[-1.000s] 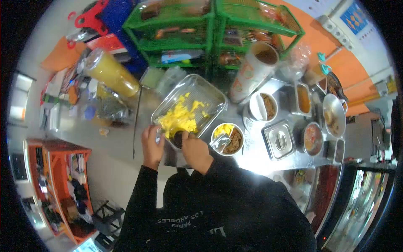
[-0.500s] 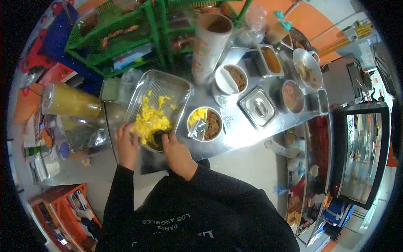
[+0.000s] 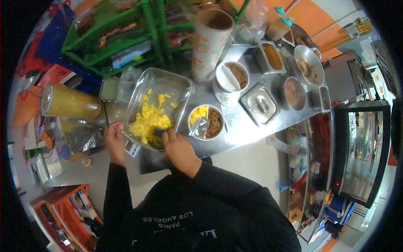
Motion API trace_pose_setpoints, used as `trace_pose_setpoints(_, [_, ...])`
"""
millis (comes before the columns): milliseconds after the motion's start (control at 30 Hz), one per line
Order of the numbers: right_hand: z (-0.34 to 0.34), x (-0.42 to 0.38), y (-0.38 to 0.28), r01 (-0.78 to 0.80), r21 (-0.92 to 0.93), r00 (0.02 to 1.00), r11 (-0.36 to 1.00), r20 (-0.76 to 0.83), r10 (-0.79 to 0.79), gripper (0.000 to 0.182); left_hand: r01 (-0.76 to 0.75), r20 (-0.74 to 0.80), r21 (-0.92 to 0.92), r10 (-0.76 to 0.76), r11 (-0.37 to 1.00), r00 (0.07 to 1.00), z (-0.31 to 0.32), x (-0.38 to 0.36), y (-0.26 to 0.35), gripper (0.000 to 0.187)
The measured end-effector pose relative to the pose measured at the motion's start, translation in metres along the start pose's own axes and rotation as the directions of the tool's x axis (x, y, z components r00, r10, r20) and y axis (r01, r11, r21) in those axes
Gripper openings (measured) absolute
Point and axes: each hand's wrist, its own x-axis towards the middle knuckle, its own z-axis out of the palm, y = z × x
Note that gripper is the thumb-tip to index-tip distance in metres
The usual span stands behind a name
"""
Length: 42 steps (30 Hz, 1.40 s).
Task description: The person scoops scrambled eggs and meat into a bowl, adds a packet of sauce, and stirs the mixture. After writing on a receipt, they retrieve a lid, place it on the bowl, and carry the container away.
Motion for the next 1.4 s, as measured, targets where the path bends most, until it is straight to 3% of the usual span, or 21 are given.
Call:
trace_pose_setpoints(133, [0.003,0.002,-0.002,0.044,-0.004,0.996,0.999,-0.072,-0.045,0.018,0.097,0.007,-0.121,-0.097,0.988,0.995,-0.005,-0.004,0.005,0.014])
trace_pose_setpoints(233, [0.002,0.003,-0.002,0.048,-0.012,0.997,0.999,-0.065,-0.049,0.018,0.022,-0.026,0.034,-0.022,0.999,0.999,-0.005,-0.008,-0.007,0.020])
trace_pose_setpoints(333, [0.001,0.003,0.000,0.044,0.012,0.997,0.999,-0.064,-0.043,0.018,0.114,-0.152,-0.041,-0.119,0.993,0.981,0.003,-0.026,0.003,0.028])
trace_pose_setpoints(433, [0.001,0.001,0.000,0.053,0.023,0.995,0.998,-0.086,-0.051,0.018,-0.001,0.009,0.350,-0.002,0.937,1.000,0.004,-0.042,0.021,0.037])
trace_pose_setpoints(533, [0.003,0.001,0.000,0.051,0.010,0.994,0.999,-0.095,-0.049,0.017,-0.184,0.070,0.469,0.171,0.864,0.983,0.013,-0.057,0.057,0.041])
trace_pose_setpoints(1000, [0.003,-0.002,0.002,0.052,0.050,0.993,0.997,-0.112,-0.046,0.018,-0.169,0.087,0.462,0.145,0.871,0.986,0.023,-0.063,0.079,0.037])
trace_pose_setpoints(1200, [-0.002,-0.009,0.006,0.070,0.037,0.997,0.997,-0.046,-0.068,0.025,-0.175,0.091,0.460,0.149,0.871,0.985,0.024,-0.066,0.080,0.038])
trace_pose_setpoints(1300, [-0.014,-0.023,0.008,0.085,0.051,0.990,0.995,-0.118,-0.079,0.030,-0.216,0.099,0.451,0.191,0.866,0.976,0.021,-0.066,0.082,0.037])
trace_pose_setpoints(1400, [-0.050,-0.039,0.031,0.214,0.321,0.971,0.922,-0.171,-0.166,0.035,-0.156,0.081,0.373,0.135,0.915,0.988,0.017,-0.066,0.079,0.038])
